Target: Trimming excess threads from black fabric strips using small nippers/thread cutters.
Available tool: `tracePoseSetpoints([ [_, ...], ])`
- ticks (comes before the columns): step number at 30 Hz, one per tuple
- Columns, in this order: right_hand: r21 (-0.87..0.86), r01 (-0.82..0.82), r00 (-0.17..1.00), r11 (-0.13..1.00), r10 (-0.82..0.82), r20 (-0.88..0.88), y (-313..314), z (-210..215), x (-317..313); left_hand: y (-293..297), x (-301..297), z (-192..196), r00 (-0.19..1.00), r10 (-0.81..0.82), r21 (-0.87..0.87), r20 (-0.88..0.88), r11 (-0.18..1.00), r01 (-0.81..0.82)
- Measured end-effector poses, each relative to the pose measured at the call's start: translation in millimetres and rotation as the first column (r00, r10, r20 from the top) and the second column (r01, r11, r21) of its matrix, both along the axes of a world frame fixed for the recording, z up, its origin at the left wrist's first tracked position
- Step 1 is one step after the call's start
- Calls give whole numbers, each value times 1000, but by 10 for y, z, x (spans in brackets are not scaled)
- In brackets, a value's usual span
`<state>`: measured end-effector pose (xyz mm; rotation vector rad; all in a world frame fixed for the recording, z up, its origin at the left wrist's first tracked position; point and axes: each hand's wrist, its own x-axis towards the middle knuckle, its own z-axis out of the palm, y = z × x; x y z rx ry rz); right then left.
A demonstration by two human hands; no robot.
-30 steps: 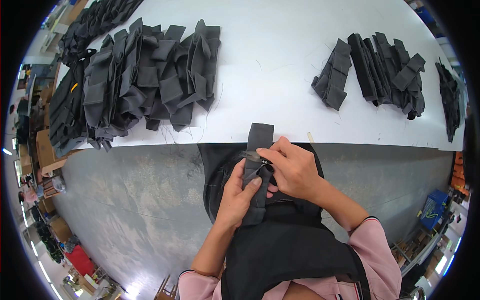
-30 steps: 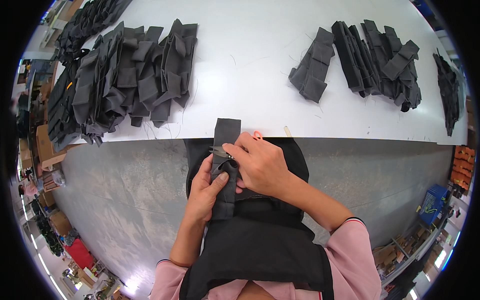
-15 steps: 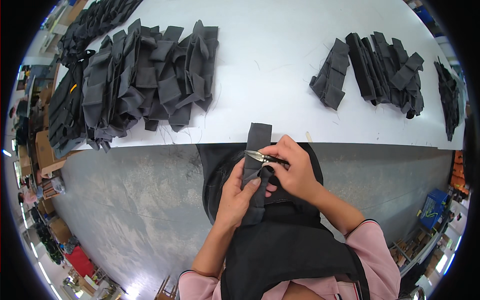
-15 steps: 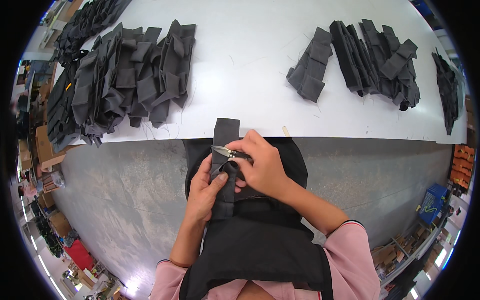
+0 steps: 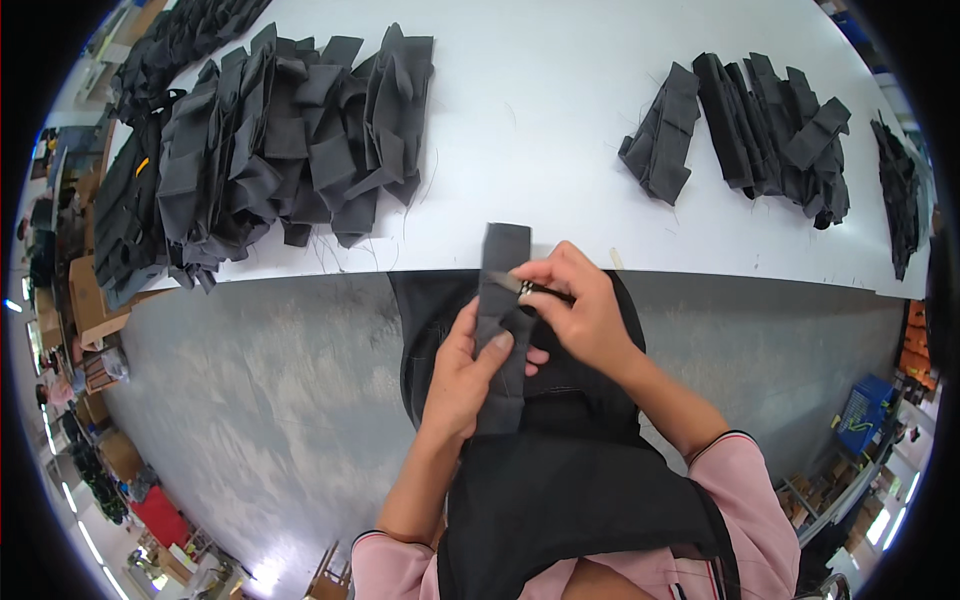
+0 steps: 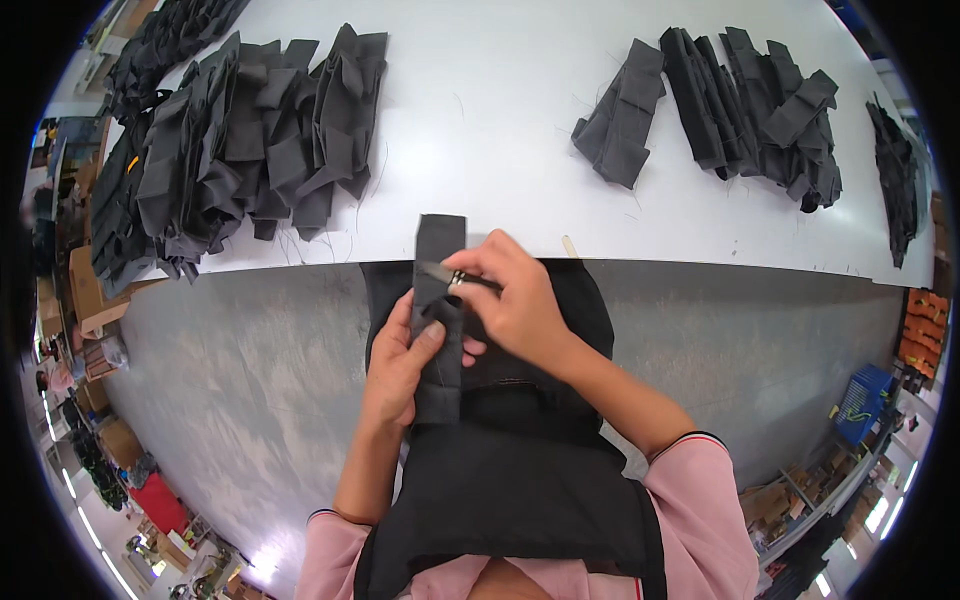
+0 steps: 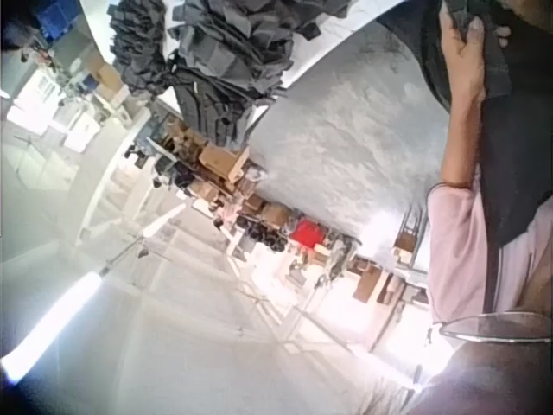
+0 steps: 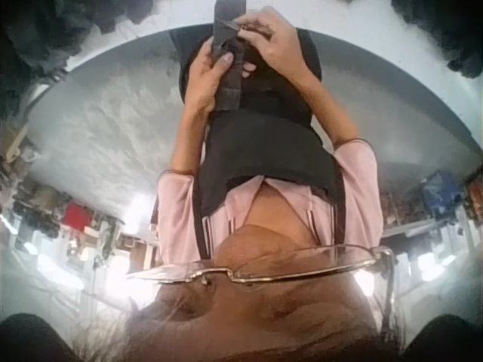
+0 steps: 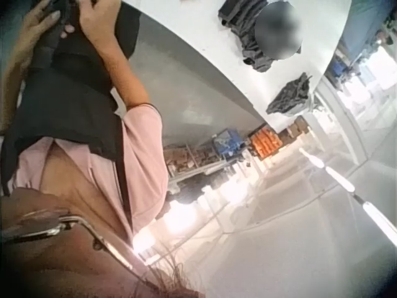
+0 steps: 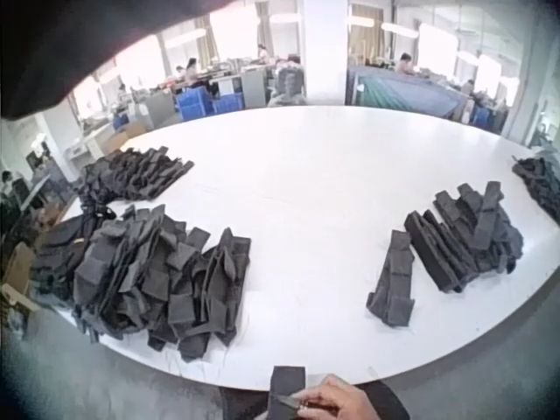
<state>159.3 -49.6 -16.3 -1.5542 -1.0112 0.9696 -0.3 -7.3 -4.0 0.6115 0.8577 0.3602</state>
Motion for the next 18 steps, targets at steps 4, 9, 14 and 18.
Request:
tracePoseSetpoints([
  [4,-50,-2,994,999,7,108,-295,143,89,53,-58,-120,996,88,-5,31,996,-88],
  [9,30,-150,844,988,112,524,-359,294,-76,76,-38,-76,979,163,-65,120,986,-156],
  [14,111,-205,724,972,75,686,-310,278,-39,70,-29,-39,984,153,-32,97,988,-150],
  [18,32,-259,692,965,162,703,-277,369,-18,64,-46,-61,984,156,-10,81,988,-156],
])
